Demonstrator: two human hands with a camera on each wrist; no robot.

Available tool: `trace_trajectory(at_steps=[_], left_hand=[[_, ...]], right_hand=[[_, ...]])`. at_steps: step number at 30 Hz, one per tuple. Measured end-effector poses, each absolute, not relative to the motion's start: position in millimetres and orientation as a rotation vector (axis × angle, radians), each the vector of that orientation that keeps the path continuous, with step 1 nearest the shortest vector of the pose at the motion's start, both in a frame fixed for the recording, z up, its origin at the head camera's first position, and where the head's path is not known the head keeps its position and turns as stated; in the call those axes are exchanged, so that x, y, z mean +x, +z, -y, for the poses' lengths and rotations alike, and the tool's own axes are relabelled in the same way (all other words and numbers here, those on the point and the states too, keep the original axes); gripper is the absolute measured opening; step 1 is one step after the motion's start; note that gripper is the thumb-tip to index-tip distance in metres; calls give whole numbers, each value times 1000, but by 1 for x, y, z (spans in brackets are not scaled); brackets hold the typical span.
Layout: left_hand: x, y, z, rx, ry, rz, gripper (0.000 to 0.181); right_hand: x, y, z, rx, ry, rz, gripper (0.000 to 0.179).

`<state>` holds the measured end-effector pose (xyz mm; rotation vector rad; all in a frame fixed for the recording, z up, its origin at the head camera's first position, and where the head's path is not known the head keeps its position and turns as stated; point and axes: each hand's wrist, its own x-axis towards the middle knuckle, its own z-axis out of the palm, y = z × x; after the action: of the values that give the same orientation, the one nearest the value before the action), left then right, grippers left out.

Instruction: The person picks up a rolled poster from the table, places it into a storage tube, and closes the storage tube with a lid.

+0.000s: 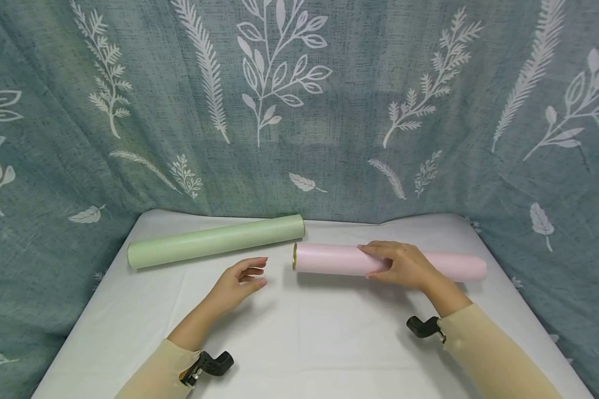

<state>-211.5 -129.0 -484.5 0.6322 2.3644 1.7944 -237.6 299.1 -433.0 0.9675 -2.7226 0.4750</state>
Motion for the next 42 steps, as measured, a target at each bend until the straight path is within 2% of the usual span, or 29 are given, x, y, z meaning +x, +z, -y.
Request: trace_trajectory(at_steps=[27, 42], left_hand=[[-205, -477, 169, 544, 1822, -2580, 44], [-194, -470, 194, 366, 1778, -2743, 49]], right_hand=[[-274, -448, -326, 882, 439, 2816, 70], [-296, -452, -334, 822, 475, 2893, 72]])
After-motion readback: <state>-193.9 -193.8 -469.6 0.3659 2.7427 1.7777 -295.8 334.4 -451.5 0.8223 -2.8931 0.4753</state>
